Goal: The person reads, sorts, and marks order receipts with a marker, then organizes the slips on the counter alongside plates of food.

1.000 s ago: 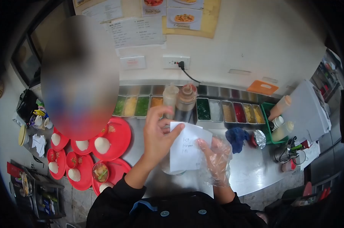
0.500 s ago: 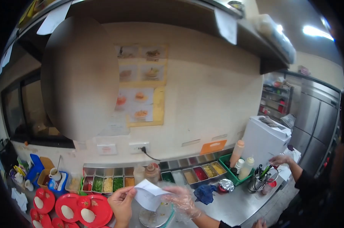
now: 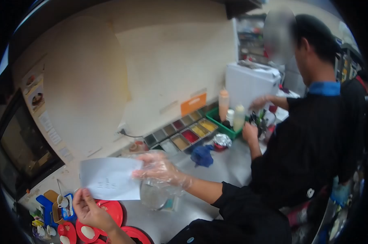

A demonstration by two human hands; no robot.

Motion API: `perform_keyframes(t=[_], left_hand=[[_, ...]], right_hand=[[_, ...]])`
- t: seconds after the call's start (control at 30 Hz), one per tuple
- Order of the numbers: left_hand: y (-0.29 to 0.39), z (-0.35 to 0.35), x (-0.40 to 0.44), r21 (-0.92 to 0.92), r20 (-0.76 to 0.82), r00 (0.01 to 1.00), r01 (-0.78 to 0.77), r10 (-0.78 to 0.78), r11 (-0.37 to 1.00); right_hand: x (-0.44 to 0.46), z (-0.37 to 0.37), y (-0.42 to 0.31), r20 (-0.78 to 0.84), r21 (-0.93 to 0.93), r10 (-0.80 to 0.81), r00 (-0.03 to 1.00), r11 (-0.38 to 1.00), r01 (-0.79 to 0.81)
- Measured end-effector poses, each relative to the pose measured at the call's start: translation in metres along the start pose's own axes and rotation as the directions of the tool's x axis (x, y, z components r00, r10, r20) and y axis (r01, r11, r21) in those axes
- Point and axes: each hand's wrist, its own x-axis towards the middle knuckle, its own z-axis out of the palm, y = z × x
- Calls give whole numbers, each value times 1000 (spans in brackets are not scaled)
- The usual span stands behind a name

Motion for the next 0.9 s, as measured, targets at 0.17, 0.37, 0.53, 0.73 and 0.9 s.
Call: perform_keyframes(t=[0.17, 0.37, 0.53, 0.73, 0.9], left_hand=[[1, 3, -6, -28, 38, 999, 0, 1, 1000], [-7, 8, -21, 39, 202, 974, 95, -101, 995], [-6, 22, -30, -75, 406, 899, 210, -162, 975], [0, 41, -27, -172, 500, 854, 263, -146, 949], [1, 25, -13, -286, 440, 895, 221, -77, 933]], right_hand=[[-22, -1, 24, -18, 35, 172, 985, 985, -172], [-46, -17, 22, -121, 147, 82, 989, 987, -64], [-58, -31, 36, -219, 31, 147, 965, 989, -144], [-58, -42, 31, -94, 150, 196, 976, 972, -181], [-19, -75, -24, -337, 396, 36, 941, 912, 107]])
